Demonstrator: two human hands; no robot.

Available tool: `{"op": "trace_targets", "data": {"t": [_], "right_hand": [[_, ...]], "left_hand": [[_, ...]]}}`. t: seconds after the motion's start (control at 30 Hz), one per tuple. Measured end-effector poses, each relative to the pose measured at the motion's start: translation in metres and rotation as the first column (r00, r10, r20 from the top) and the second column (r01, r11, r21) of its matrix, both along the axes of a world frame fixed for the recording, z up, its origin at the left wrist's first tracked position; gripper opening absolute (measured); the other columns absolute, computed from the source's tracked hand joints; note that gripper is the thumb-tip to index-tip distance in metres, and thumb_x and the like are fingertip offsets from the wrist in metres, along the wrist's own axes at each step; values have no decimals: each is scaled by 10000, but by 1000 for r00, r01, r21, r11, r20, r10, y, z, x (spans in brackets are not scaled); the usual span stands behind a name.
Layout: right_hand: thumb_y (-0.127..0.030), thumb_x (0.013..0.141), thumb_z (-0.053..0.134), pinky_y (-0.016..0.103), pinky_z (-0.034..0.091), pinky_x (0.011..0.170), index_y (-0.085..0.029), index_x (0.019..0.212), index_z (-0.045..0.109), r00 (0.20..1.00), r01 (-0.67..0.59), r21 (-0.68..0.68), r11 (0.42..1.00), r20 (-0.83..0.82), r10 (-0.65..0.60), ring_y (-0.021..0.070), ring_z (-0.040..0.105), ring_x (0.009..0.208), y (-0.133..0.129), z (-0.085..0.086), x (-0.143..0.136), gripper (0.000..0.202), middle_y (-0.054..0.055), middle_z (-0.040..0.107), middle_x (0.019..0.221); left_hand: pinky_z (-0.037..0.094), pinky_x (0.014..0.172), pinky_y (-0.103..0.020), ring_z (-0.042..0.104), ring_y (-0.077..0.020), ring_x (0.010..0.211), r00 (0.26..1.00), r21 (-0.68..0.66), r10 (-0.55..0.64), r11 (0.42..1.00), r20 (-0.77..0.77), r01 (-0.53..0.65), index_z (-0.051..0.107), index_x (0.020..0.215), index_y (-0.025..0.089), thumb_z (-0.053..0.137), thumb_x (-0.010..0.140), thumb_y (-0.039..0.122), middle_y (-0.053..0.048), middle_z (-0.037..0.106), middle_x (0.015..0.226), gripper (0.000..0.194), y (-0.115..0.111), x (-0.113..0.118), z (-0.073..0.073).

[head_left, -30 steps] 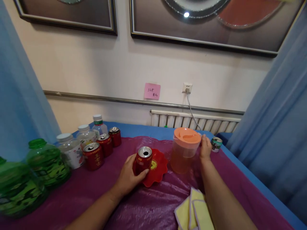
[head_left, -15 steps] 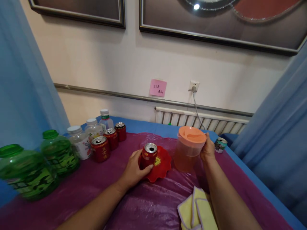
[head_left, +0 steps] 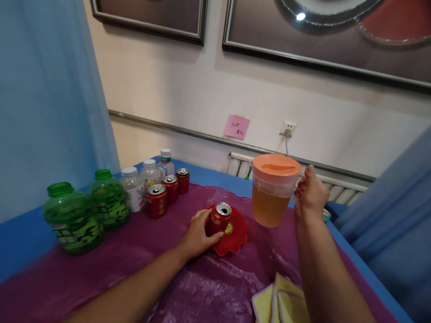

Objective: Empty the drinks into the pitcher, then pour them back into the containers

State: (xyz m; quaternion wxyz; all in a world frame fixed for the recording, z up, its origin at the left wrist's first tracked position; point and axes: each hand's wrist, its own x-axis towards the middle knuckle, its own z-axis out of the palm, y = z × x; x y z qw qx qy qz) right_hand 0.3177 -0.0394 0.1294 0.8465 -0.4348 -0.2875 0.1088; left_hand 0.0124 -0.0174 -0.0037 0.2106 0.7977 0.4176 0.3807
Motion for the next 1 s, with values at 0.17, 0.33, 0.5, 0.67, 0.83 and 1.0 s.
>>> {"op": "trace_targets", "data": {"t": [0.17, 0.33, 0.5, 0.67, 0.83, 1.0], "right_hand": [[-616, 710, 777, 232, 207, 365, -224, 573, 438, 1000, -2, -25, 1000, 27, 2, 60, 275, 401, -8, -12, -21, 536, -92, 360, 469], [-705, 639, 775, 242, 296, 410, -201, 579, 517, 979, 92, -203, 975, 196, -51, 84, 368, 445, -7, -31, -6, 570, -61, 446, 498], [-756, 663, 717, 251, 305, 424, -198, 588, 557, 932, 167, -258, 952, 357, -67, 98, 388, 443, -5, -35, 6, 585, -50, 461, 490], [-726, 665, 737, 259, 303, 437, -194, 609, 590, 904, 190, -294, 937, 425, -50, 105, 384, 466, -8, -37, 6, 554, -51, 457, 501], [-681, 655, 775, 259, 308, 475, -186, 634, 634, 902, 172, -281, 944, 431, -36, 112, 400, 517, -15, -34, 6, 516, -49, 462, 532], [-654, 663, 791, 256, 287, 480, -184, 643, 637, 892, 149, -290, 945, 452, -3, 104, 386, 524, -23, -27, 0, 495, -50, 467, 549]], "left_hand": [[441, 1080, -502, 564, -328, 1224, 999, -10, -18, 1000, -33, 17, 550, 1319, 181, 770, 716, 395, -135, 620, 1301, 676, -1, 0, -2], [420, 1097, -501, 541, -330, 1243, 998, -14, -40, 999, -58, 39, 543, 1332, 199, 780, 719, 408, -127, 603, 1326, 690, -2, -1, 0], [411, 1099, -514, 537, -346, 1246, 997, -39, -18, 999, -70, 15, 564, 1314, 201, 816, 685, 455, -131, 600, 1332, 723, -2, -2, 0], [412, 1099, -496, 537, -341, 1247, 998, -44, -17, 999, -68, 14, 579, 1312, 217, 836, 665, 478, -117, 601, 1337, 744, -3, -3, 0], [405, 1102, -500, 534, -346, 1252, 997, -61, -2, 998, -83, -3, 562, 1336, 212, 849, 643, 451, -125, 589, 1351, 787, -4, -2, 0], [396, 1106, -505, 531, -353, 1259, 995, -71, -13, 997, -100, 5, 560, 1331, 201, 844, 645, 464, -129, 595, 1350, 787, -4, -2, 0]]}}
